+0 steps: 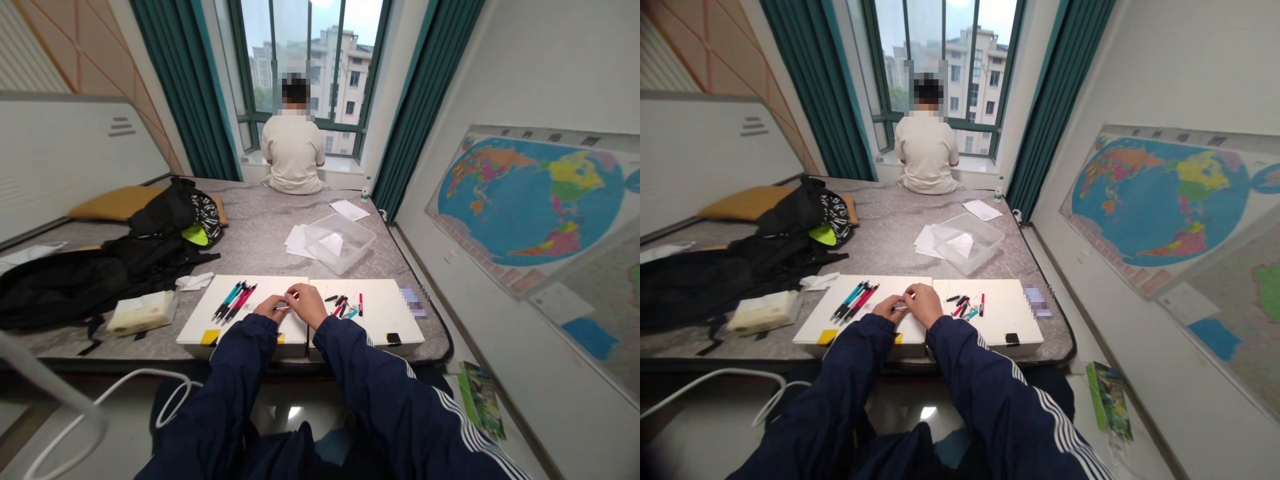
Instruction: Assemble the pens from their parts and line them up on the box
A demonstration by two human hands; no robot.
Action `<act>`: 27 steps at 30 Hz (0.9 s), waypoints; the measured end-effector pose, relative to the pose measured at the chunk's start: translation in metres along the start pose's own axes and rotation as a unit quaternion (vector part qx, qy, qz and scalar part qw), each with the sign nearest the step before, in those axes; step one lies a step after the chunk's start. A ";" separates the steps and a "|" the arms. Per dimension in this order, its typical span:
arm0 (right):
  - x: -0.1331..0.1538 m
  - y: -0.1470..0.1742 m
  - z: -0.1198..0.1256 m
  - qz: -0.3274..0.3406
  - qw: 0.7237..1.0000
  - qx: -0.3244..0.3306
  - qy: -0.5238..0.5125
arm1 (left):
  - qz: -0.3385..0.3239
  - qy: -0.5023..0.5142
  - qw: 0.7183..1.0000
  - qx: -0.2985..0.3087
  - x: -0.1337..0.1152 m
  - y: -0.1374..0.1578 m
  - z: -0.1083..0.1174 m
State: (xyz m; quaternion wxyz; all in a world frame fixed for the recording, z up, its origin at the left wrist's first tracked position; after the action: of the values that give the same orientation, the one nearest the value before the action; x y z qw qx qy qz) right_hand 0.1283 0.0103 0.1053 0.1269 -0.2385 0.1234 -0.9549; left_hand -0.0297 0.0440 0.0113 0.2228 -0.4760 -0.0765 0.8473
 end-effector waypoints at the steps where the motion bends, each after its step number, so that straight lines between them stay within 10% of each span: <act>1: 0.002 -0.001 0.001 0.014 1.000 0.016 0.004 | 0.008 -0.008 1.000 -0.007 -0.002 0.001 0.001; 5: -0.012 -0.005 0.025 0.053 0.996 0.063 0.035 | 0.066 -0.029 0.996 -0.054 -0.014 0.005 0.005; 13: -0.140 0.000 0.095 -0.069 0.952 0.178 0.240 | 0.107 0.004 0.989 -0.103 -0.023 0.006 0.006; 27: -0.164 -0.003 0.065 -0.007 0.937 0.258 0.236 | 0.111 0.022 0.985 -0.131 -0.027 0.008 0.007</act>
State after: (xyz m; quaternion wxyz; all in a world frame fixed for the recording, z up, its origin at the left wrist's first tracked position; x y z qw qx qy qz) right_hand 0.2995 0.0515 0.0920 0.1448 0.0341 -0.1020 -0.9836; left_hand -0.0258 0.0255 0.0336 0.0648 -0.5254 -0.1281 0.8387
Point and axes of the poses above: each hand's wrist, its own y-axis away from the middle knuckle, its own z-axis out of the back of the hand, x = y × z, the point moved 2 cm from there along -y, towards the middle knuckle, and after that the axes turned 12 degrees about y, right-handed, at the moved point
